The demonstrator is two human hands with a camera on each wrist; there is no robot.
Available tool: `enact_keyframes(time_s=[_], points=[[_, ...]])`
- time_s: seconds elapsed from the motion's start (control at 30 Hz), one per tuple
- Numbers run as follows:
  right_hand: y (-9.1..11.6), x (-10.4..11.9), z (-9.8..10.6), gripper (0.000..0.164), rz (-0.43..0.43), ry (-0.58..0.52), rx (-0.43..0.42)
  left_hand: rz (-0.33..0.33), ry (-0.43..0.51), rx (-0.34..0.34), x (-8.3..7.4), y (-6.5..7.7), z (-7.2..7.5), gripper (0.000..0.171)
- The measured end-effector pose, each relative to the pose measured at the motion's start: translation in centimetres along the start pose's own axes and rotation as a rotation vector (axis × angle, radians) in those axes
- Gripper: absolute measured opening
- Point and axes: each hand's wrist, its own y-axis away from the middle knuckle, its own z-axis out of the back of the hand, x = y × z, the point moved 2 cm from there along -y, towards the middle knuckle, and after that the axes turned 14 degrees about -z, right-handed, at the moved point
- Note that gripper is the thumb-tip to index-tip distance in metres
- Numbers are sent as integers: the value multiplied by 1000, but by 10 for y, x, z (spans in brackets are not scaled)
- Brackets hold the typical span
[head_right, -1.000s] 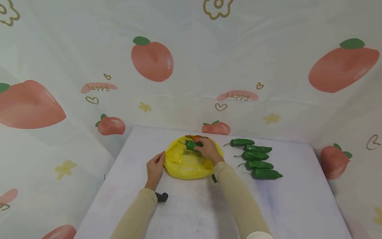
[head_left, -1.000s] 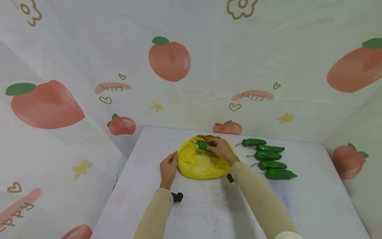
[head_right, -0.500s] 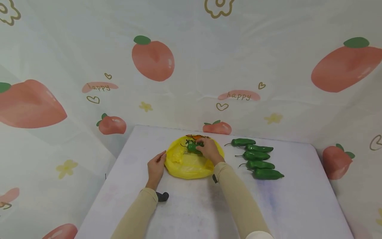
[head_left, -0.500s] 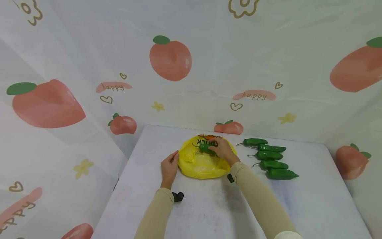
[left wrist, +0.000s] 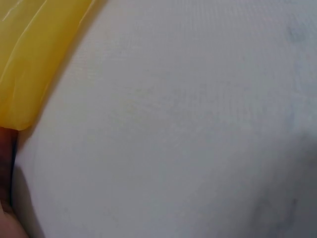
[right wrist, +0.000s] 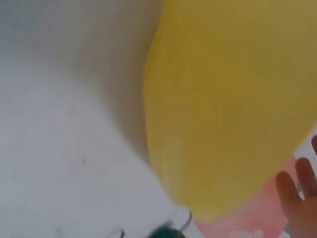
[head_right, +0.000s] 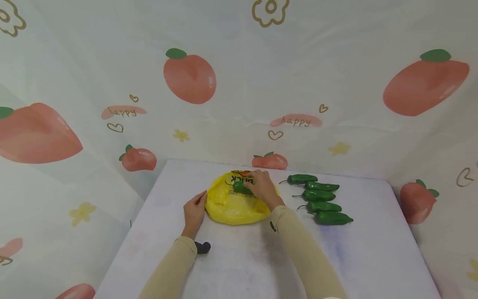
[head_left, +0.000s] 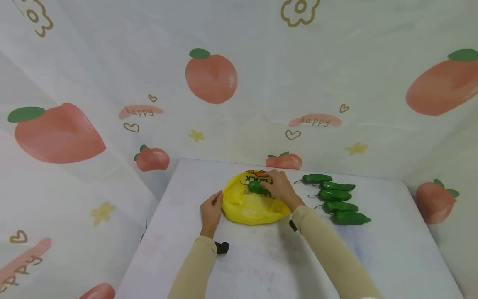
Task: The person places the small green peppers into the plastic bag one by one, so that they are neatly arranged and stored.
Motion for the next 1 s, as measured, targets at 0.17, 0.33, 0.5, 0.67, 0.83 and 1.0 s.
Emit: enact_keyframes(time_s=[0.17,0.33,0.5,0.67,0.83,1.0], points=[[8,1,7,43,96,175,-117,20,16,0,0,2,0,28],[14,-4,13,48,114,251,-156,24,-2,11,0,2,0,27],[19,-11,21,61,101,290,-175,-23,-30,20,0,-2,0,25],[23,-19,26,78,53,332,-143,-34,-21,6,0,-3,1,22],[26,-31,30,90,0,351,-116,-21,0,8,-2,-3,1,22],[33,-42,35,91,-5,405,-131,-11,13,17,-2,-2,1,23]])
